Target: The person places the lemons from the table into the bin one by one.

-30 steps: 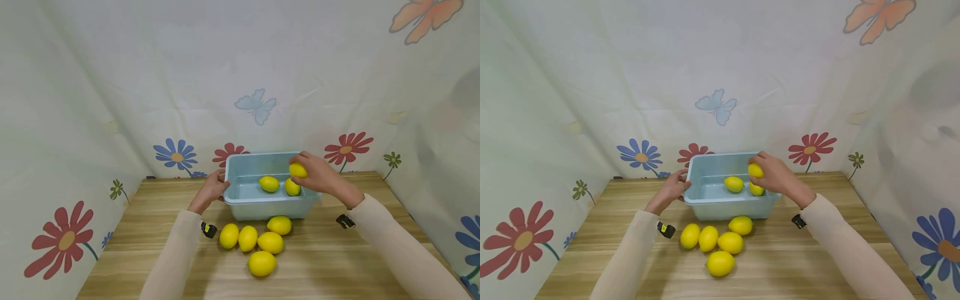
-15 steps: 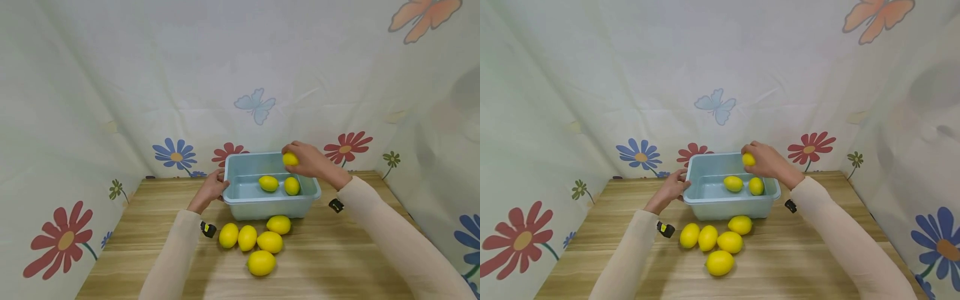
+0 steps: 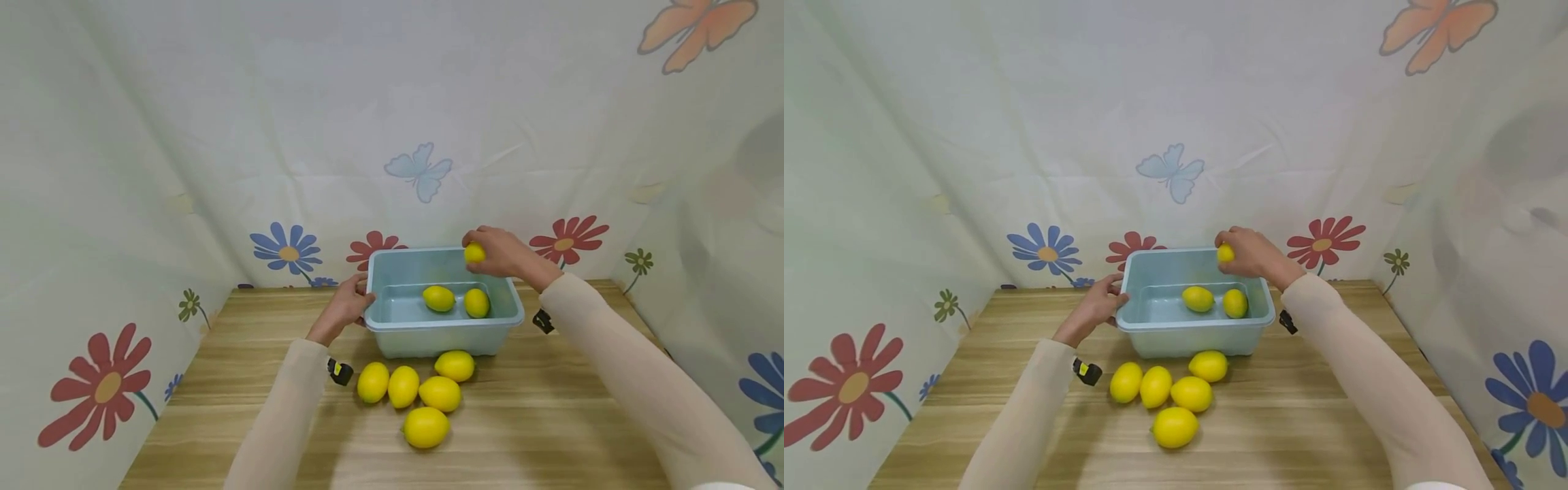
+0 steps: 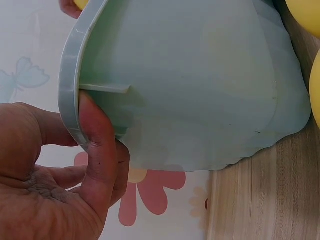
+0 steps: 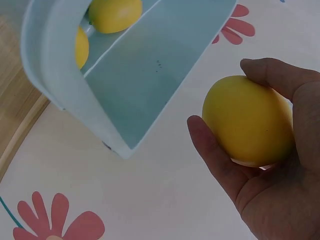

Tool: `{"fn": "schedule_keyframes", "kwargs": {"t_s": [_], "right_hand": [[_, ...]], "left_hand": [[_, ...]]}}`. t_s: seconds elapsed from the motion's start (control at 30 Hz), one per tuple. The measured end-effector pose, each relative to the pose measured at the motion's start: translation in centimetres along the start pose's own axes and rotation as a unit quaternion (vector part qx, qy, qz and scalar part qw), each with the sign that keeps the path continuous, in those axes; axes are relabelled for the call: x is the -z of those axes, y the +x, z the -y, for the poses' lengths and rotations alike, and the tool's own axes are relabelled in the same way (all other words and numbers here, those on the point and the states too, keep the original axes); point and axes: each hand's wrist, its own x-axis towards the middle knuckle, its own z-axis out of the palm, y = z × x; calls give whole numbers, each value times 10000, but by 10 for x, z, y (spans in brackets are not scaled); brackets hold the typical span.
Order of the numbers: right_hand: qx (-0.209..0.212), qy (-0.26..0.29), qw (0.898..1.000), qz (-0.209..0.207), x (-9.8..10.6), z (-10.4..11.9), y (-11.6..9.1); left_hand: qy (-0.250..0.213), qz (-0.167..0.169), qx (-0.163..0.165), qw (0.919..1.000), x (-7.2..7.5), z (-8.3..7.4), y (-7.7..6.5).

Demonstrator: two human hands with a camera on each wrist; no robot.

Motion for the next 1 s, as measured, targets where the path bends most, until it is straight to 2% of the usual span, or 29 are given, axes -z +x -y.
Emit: {"fn": "schedule_keyframes", "kwargs": {"t_s": [0.17, 0.33, 0.53, 1.0], "right_hand": [[-65, -98, 9998, 148, -2, -4, 5], [72, -201, 9980, 599, -6, -3, 12], [304, -452, 9921, 1128, -12, 4, 20], [280, -715, 9781, 1933, -23, 17, 34]], "left_hand": [[-41, 3, 162, 9999, 0, 0, 2], [-13, 9, 171, 9999, 0, 0, 2], [-19, 42, 198, 9998, 2, -1, 2], [18, 50, 224, 9997, 1, -1, 3]]}}
